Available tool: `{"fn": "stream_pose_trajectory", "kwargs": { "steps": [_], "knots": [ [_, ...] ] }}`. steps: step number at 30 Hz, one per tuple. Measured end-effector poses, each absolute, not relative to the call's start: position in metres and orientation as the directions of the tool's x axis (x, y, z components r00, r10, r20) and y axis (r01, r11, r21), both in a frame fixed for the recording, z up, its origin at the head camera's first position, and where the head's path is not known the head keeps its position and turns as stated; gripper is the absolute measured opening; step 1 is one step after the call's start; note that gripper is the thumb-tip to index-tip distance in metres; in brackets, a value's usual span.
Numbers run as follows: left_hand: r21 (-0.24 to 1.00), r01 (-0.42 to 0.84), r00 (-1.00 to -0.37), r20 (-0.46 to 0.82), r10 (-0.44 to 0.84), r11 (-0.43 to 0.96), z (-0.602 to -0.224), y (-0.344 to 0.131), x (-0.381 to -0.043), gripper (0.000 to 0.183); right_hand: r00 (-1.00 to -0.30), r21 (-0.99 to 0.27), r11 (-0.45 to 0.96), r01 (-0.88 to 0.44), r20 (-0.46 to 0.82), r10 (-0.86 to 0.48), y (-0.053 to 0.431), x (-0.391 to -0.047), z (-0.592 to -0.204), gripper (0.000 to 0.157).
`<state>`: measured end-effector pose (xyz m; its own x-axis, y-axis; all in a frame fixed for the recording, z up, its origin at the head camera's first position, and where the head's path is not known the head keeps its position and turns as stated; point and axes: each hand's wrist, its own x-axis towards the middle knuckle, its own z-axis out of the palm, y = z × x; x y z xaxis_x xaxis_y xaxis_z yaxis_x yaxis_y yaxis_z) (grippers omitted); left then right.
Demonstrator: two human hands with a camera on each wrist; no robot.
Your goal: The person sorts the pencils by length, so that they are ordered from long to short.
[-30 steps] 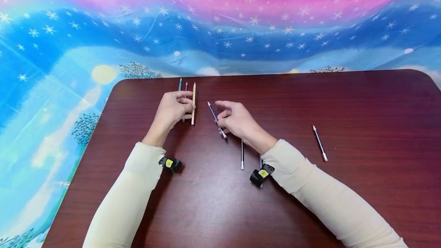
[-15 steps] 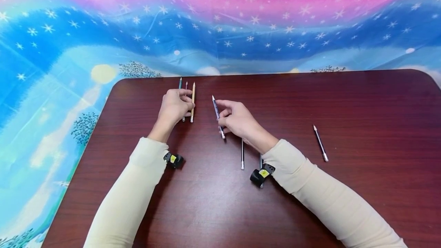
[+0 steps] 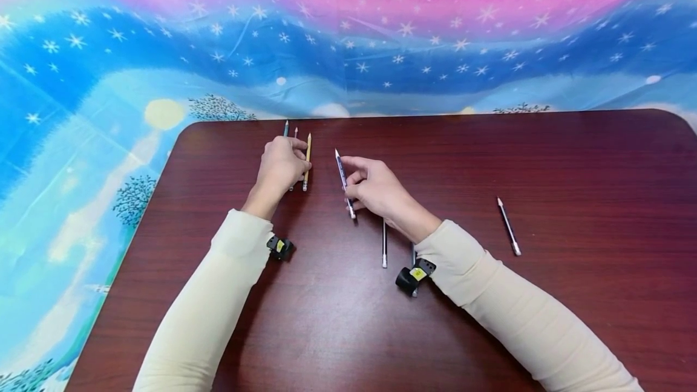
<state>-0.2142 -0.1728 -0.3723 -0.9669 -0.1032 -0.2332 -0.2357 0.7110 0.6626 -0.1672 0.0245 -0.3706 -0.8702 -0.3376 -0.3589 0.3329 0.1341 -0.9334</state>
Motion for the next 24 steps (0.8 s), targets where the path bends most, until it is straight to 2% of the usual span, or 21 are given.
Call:
{"fn": "stream_pose_trajectory", "kwargs": {
  "steps": [13, 24],
  "knots": [
    [0.593, -0.211, -0.973, -0.204, -0.109, 0.777, -0.3707, -0.1727, -0.2131, 0.037, -0.887, -0.942, 0.197, 0.273, -0.326, -0.327, 0.0237, -0.1699, -0.3727, 0.075],
    [0.63, -0.195, -0.978, -0.186, -0.098, 0.752, -0.3735, -0.1753, -0.2122, 0.038, -0.884, -0.942, 0.176, 0.287, -0.331, -0.329, 0.0227, -0.1709, -0.3723, 0.074]
  ]
}}
